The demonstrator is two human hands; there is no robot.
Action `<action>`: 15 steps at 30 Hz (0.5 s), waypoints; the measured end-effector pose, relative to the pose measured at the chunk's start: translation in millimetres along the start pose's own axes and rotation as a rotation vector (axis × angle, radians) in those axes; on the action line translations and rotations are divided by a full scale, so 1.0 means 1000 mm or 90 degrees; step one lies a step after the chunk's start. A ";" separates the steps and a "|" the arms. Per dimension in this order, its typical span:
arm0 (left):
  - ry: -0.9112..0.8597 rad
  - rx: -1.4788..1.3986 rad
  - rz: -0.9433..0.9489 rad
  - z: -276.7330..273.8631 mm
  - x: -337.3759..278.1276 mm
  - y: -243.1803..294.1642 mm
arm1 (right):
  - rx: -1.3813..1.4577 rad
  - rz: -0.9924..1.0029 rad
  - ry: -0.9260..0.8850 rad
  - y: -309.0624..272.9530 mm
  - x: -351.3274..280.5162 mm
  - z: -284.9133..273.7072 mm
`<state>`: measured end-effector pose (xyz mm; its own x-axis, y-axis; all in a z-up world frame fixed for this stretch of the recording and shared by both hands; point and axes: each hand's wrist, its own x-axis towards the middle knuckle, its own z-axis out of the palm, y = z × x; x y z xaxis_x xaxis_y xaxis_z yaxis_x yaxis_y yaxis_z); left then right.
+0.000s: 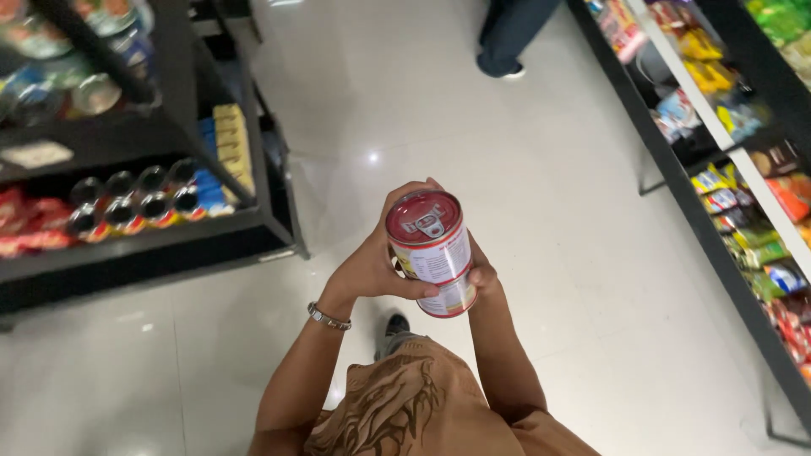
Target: Stocking various canned goods from a cardboard box onto retail store shelves.
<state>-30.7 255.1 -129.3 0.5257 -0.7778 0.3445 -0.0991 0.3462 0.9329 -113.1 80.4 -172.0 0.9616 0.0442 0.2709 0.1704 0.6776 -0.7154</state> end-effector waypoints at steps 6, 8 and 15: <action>-0.087 -0.020 0.004 -0.024 0.064 -0.019 | -0.208 -0.131 0.112 -0.032 0.021 -0.001; -0.116 -0.058 -0.013 -0.028 0.078 -0.027 | -0.289 -0.156 0.169 -0.031 0.017 0.001; -0.310 -0.148 -0.003 -0.046 0.135 -0.052 | -0.529 -0.232 0.402 -0.017 0.021 0.016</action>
<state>84.7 156.5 -135.7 0.0678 -0.9138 0.4004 0.1216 0.4059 0.9058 -99.0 81.9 -144.1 0.7211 -0.6009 0.3449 0.3289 -0.1413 -0.9337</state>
